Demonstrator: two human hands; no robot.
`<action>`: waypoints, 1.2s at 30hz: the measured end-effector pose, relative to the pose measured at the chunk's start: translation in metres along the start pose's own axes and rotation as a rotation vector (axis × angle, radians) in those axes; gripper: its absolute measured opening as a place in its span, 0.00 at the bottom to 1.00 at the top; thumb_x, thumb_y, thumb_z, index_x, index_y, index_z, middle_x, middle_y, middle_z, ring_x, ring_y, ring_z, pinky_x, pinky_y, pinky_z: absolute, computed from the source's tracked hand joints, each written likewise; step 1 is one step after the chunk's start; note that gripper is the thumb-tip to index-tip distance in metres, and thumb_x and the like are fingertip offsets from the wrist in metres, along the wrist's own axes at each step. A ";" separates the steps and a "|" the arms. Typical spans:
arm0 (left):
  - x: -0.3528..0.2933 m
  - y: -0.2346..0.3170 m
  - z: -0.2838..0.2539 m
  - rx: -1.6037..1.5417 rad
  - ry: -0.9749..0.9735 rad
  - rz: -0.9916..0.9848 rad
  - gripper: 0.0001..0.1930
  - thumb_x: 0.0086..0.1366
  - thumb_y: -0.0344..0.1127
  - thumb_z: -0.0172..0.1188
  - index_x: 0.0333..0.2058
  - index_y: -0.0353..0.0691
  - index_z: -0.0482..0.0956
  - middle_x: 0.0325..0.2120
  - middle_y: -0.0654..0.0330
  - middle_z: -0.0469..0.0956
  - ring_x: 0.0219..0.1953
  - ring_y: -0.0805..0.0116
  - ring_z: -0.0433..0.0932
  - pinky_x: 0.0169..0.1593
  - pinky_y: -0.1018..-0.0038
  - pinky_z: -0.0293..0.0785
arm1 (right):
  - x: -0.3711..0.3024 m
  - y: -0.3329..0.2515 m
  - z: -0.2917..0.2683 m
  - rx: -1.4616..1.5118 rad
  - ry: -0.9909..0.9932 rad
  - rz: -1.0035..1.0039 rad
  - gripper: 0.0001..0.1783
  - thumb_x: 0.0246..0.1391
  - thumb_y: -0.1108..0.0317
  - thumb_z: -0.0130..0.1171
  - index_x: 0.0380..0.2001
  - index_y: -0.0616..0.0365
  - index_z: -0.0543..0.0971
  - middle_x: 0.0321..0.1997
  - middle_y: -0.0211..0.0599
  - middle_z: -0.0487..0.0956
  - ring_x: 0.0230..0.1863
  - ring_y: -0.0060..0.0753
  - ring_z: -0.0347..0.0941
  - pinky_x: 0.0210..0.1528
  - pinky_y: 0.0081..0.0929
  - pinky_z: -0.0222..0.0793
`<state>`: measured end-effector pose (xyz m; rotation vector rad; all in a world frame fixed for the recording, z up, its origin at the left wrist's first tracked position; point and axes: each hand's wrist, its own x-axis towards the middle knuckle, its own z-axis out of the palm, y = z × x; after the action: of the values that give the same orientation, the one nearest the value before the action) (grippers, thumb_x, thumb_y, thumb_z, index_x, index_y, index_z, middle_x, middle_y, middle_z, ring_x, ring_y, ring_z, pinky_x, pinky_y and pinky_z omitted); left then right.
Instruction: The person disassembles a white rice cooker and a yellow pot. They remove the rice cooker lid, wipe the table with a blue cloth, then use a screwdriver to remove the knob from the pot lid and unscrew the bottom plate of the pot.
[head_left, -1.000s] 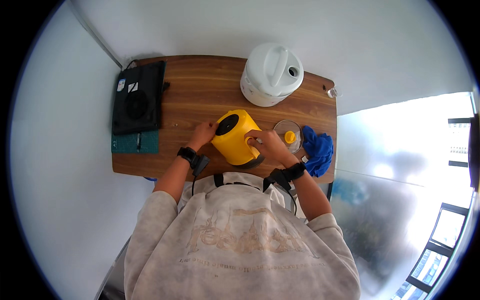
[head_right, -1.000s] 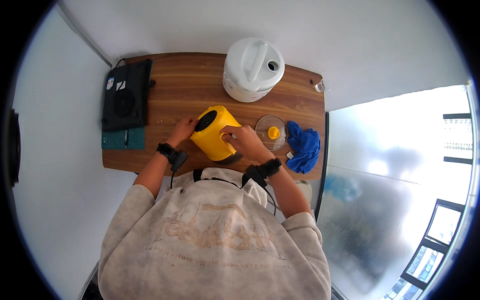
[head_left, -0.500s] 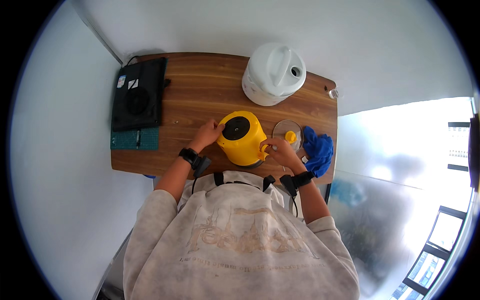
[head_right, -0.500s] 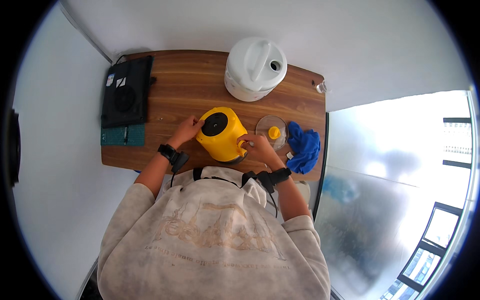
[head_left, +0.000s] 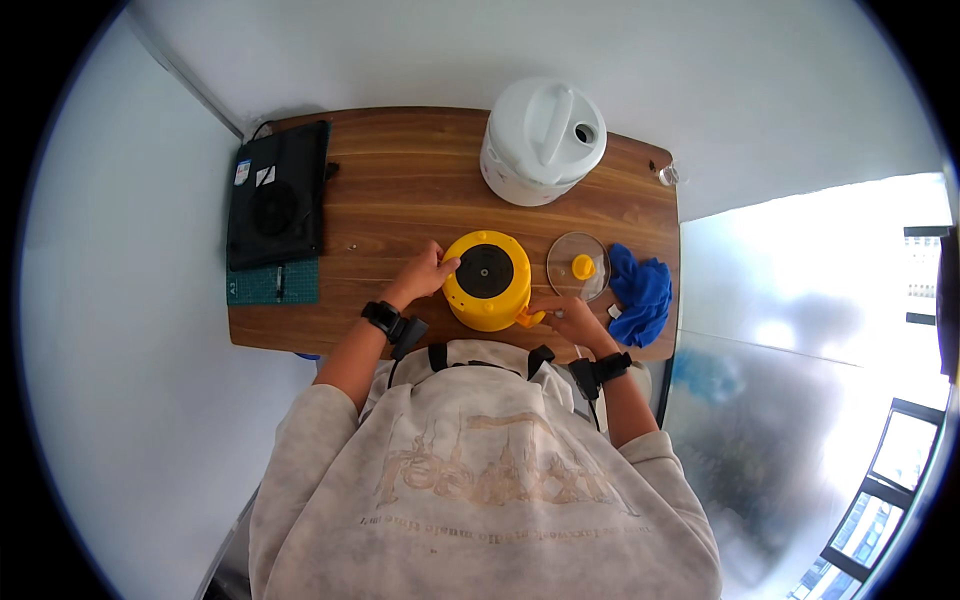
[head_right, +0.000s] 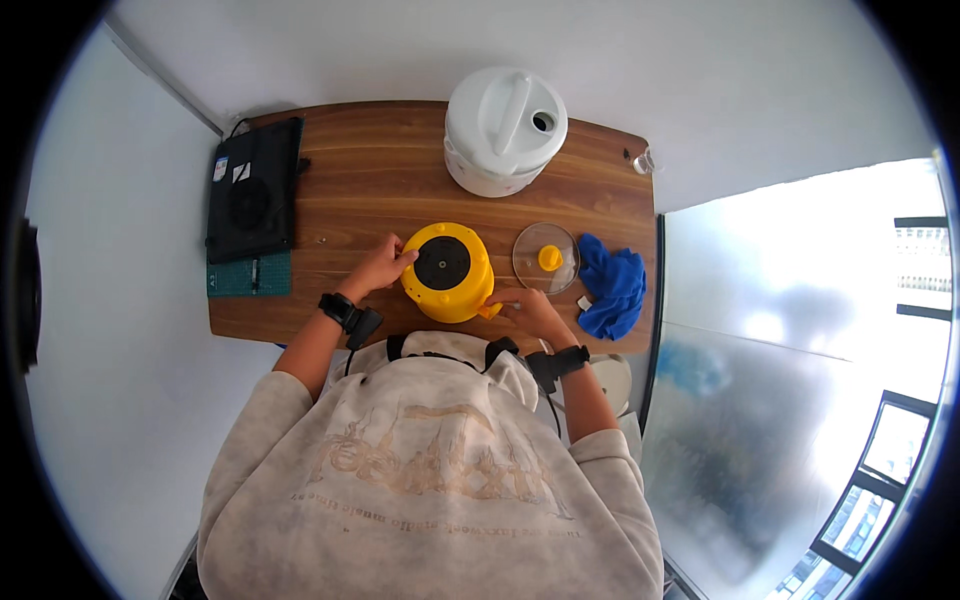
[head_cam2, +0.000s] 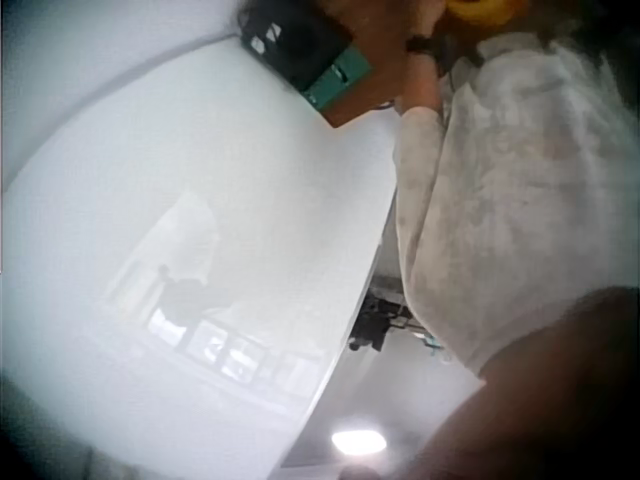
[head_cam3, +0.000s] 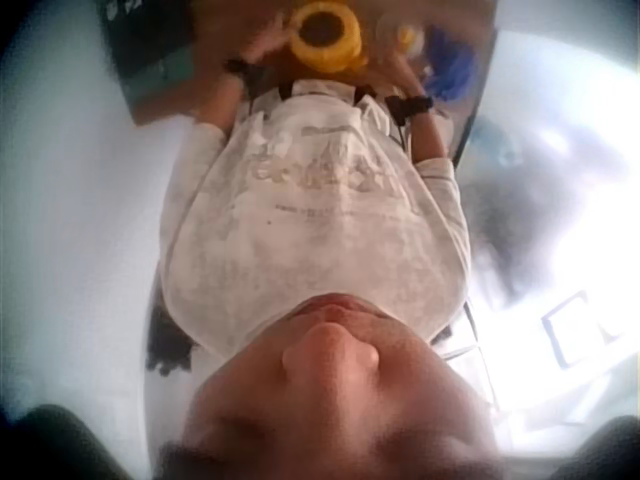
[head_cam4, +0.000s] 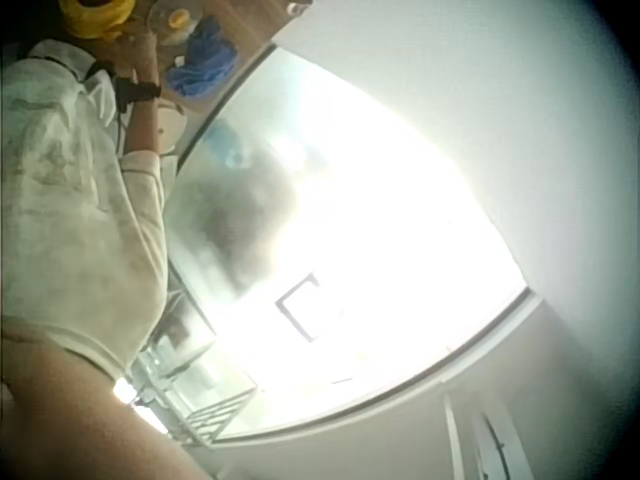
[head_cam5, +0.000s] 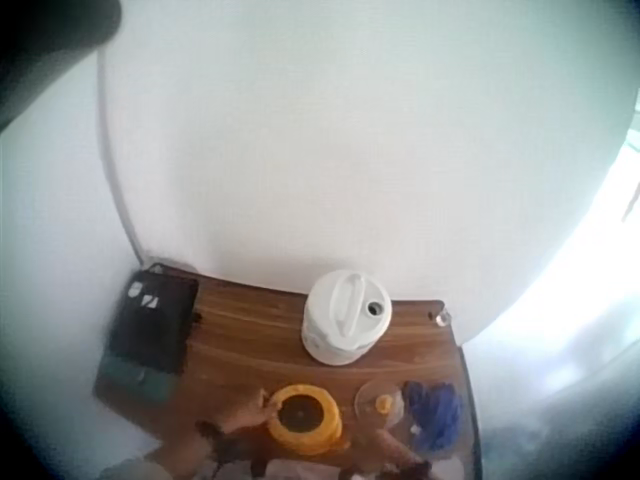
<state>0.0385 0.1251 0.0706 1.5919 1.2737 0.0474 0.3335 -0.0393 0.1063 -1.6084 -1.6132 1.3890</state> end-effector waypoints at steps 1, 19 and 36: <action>0.003 -0.006 0.004 0.013 0.028 0.028 0.26 0.71 0.55 0.58 0.47 0.32 0.69 0.31 0.46 0.82 0.32 0.53 0.83 0.38 0.61 0.78 | 0.000 0.003 0.001 0.010 0.016 -0.015 0.18 0.52 0.84 0.61 0.46 0.57 0.85 0.49 0.38 0.86 0.50 0.38 0.81 0.56 0.28 0.74; -0.003 -0.008 0.013 -0.118 -0.012 0.102 0.21 0.66 0.44 0.68 0.39 0.34 0.67 0.23 0.56 0.75 0.18 0.71 0.75 0.21 0.73 0.73 | -0.016 -0.009 0.002 -0.056 0.014 -0.007 0.19 0.47 0.85 0.64 0.43 0.56 0.87 0.44 0.41 0.86 0.46 0.40 0.83 0.52 0.30 0.77; -0.008 0.000 0.016 0.032 -0.152 0.039 0.19 0.68 0.46 0.65 0.39 0.39 0.66 0.24 0.60 0.75 0.20 0.74 0.73 0.22 0.75 0.70 | -0.015 0.051 0.024 -0.184 0.044 -0.033 0.14 0.46 0.80 0.67 0.38 0.56 0.88 0.45 0.39 0.86 0.45 0.43 0.82 0.50 0.33 0.77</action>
<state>0.0441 0.1088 0.0672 1.6159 1.1305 -0.0684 0.3383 -0.0713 0.0579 -1.6944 -1.7763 1.2100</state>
